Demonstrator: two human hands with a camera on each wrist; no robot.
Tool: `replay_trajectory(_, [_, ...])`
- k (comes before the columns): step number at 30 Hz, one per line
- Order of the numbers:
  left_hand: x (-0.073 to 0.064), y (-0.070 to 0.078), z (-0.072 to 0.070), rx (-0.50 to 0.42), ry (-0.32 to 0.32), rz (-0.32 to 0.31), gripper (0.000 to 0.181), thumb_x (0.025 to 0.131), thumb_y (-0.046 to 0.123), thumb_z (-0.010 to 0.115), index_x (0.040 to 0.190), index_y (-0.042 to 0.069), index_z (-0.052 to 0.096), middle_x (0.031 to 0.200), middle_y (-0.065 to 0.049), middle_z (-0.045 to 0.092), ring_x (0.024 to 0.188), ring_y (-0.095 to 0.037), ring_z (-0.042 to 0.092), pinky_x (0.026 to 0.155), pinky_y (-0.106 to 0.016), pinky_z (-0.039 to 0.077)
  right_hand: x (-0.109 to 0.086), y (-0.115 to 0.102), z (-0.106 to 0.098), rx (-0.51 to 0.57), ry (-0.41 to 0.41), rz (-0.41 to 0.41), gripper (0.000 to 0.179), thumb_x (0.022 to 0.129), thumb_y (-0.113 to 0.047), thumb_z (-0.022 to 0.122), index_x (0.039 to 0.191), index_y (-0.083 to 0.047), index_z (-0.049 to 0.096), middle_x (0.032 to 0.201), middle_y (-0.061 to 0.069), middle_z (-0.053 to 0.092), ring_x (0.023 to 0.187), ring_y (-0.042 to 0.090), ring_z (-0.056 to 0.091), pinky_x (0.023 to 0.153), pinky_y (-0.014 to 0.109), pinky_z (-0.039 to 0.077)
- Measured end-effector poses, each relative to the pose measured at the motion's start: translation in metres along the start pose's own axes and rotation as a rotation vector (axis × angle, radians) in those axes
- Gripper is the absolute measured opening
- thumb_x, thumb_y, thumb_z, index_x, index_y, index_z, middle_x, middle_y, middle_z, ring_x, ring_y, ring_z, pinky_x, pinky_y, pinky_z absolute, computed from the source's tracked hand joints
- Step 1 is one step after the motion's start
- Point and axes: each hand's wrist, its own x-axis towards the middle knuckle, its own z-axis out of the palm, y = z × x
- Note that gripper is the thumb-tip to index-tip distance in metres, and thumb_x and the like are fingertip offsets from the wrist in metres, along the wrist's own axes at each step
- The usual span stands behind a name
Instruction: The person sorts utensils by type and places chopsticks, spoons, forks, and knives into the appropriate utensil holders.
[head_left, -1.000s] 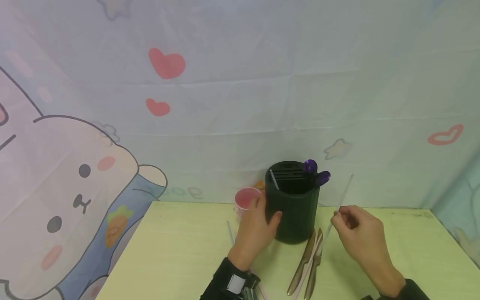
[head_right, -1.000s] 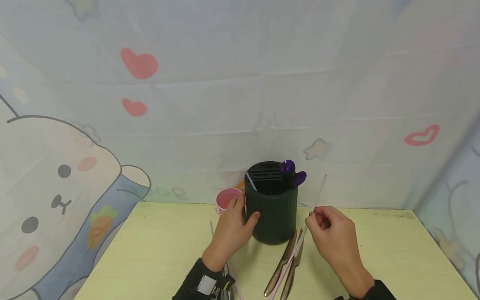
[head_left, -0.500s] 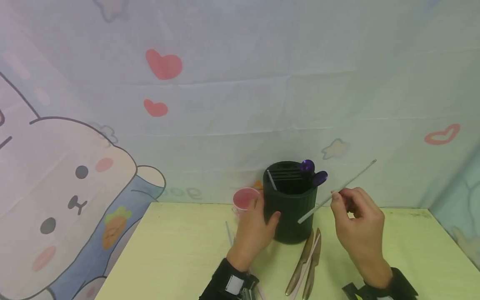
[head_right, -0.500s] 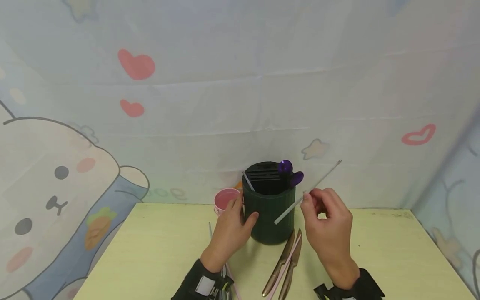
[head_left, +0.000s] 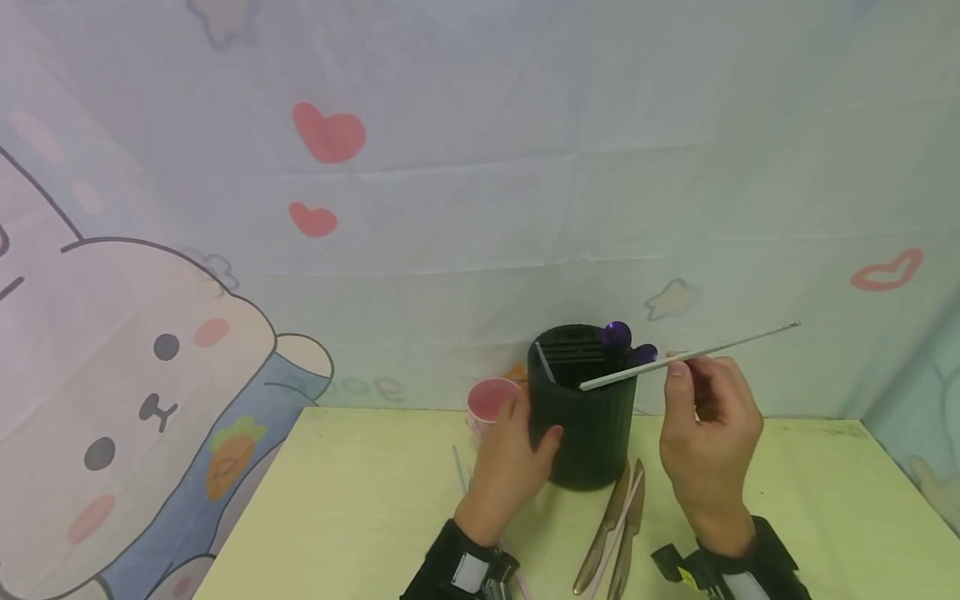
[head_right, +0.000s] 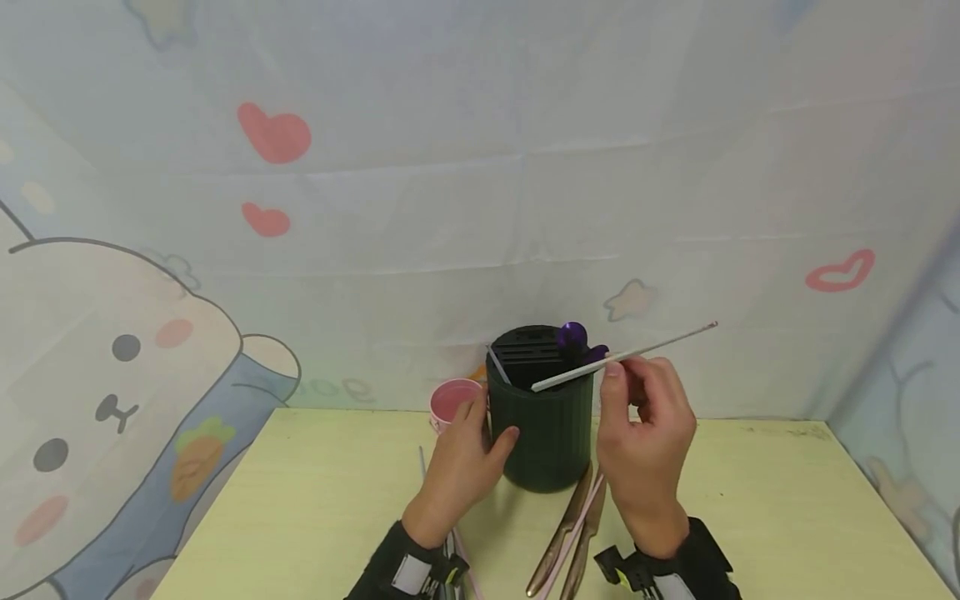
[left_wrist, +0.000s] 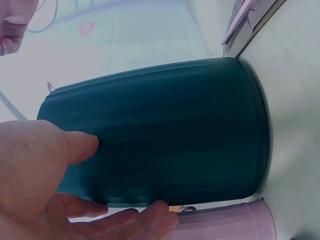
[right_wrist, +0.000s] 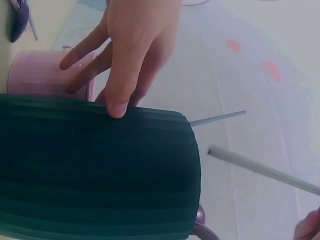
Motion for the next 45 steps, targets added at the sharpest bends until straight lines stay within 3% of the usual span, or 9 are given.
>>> replay_trajectory(4, [0.0,-0.001,0.0,0.009,0.007,0.007,0.074,0.101,0.04,0.065,0.158,-0.003,0.043,0.148,-0.023,0.059,0.13,-0.038,0.063,0.109,-0.053,0.052,-0.003,0.002,0.004,-0.002,0.016,-0.019,0.012,0.094,0.008,0.064,0.092,0.017,0.071,0.081,-0.001,0.058,0.071,0.004,0.049,0.065,0.013,0.041])
replay_trajectory(11, [0.001,-0.002,0.001,0.011,0.003,0.005,0.075,0.101,0.041,0.065,0.158,-0.002,0.042,0.149,-0.022,0.059,0.131,-0.037,0.063,0.109,-0.052,0.052,-0.017,0.011,0.012,-0.061,-0.132,-0.056,0.011,0.091,0.013,0.067,0.098,0.011,0.074,0.08,0.016,0.058,0.073,0.005,0.048,0.066,0.013,0.04])
replay_trajectory(18, [0.002,-0.001,0.005,0.024,0.038,0.033,0.074,0.1,0.039,0.067,0.156,-0.003,0.045,0.141,-0.022,0.062,0.123,-0.036,0.067,0.103,-0.052,0.056,-0.035,0.043,0.016,-0.143,-0.286,-0.105,0.015,0.088,0.007,0.075,0.1,-0.001,0.078,0.079,0.005,0.059,0.069,0.007,0.048,0.061,0.018,0.039])
replay_trajectory(24, [0.002,-0.001,0.007,0.036,0.047,0.049,0.073,0.1,0.04,0.068,0.155,-0.003,0.046,0.138,-0.021,0.063,0.12,-0.035,0.068,0.101,-0.051,0.057,-0.041,0.05,0.016,-0.185,-0.37,-0.064,0.011,0.093,0.0,0.073,0.102,-0.003,0.078,0.077,-0.002,0.057,0.066,0.008,0.047,0.058,0.022,0.039])
replay_trajectory(33, [0.001,0.001,0.004,0.031,0.034,0.031,0.074,0.1,0.041,0.067,0.157,-0.002,0.045,0.141,-0.021,0.063,0.121,-0.036,0.067,0.101,-0.051,0.057,-0.038,0.05,0.017,-0.221,-0.393,-0.063,0.006,0.09,-0.004,0.077,0.096,-0.006,0.076,0.073,-0.001,0.05,0.064,0.01,0.045,0.058,0.024,0.036])
replay_trajectory(40, [0.001,0.0,0.002,0.024,0.029,0.03,0.074,0.1,0.04,0.067,0.157,-0.002,0.044,0.143,-0.022,0.062,0.124,-0.036,0.066,0.103,-0.052,0.056,-0.036,0.051,0.021,-0.172,-0.312,-0.105,0.014,0.088,0.001,0.079,0.101,-0.006,0.081,0.071,-0.002,0.055,0.063,0.008,0.045,0.056,0.024,0.036])
replay_trajectory(45, [0.002,-0.002,0.003,0.033,0.034,0.035,0.074,0.101,0.039,0.066,0.156,-0.003,0.044,0.141,-0.022,0.062,0.122,-0.036,0.067,0.102,-0.051,0.057,-0.037,0.052,0.022,-0.174,-0.319,-0.122,0.015,0.087,0.001,0.08,0.101,-0.004,0.083,0.069,0.0,0.057,0.06,0.01,0.045,0.054,0.024,0.036])
